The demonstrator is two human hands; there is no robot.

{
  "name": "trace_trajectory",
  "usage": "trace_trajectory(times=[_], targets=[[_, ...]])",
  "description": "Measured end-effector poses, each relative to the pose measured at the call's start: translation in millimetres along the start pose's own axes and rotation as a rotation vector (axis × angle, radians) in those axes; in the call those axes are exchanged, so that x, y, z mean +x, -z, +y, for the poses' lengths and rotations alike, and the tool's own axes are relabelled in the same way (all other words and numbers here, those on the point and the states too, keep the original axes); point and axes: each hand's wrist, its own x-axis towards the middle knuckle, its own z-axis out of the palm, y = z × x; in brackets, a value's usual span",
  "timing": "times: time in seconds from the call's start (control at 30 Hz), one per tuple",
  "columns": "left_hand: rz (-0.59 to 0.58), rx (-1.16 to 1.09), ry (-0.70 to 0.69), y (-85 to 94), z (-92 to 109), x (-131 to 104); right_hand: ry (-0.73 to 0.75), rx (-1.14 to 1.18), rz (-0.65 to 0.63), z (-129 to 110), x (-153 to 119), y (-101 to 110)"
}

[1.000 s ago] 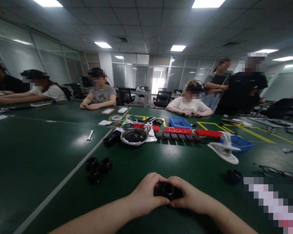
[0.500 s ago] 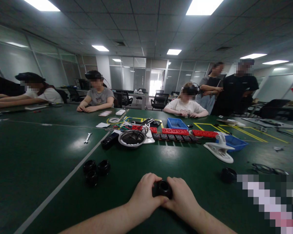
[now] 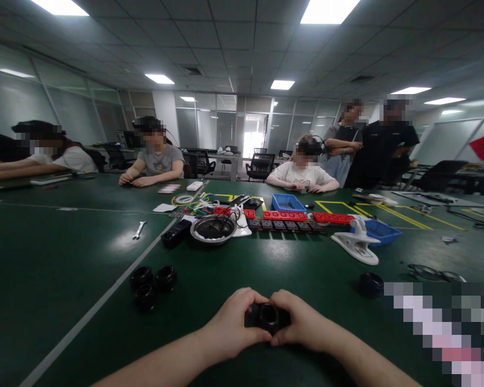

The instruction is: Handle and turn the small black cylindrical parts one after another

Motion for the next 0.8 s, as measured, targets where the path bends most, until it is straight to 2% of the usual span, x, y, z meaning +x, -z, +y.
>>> trace_trajectory(times=[0.17,0.27,0.37,0.5,0.6,0.7,0.8], targets=[[0.147,-0.014,0.159,-16.2,-2,-1,-0.086,-0.283,0.181,-11,-2,-19],[0.181,-0.015,0.173,-18.7,-2,-2,-0.077,-0.359,0.22,-16,-2,-22],[0.136,-0.034,0.13,-13.3,-1,-1,-0.017,-0.229,0.168,-14,-3,-16],[0.029,-0.055,0.057,-4.3,0,0,0.08,0.016,-0.01,-6,-3,0],[-0.005,-0.054,0.033,-2.0,-1,1,0.117,0.12,-0.106,-2,-2,9],[-0.001,-0.046,0.024,-3.7,-2,0,0.054,0.103,-0.07,-2,-1,6],[0.052,-0.036,0.052,-7.9,-2,-1,-0.066,-0.04,0.055,-4,-1,-7]])
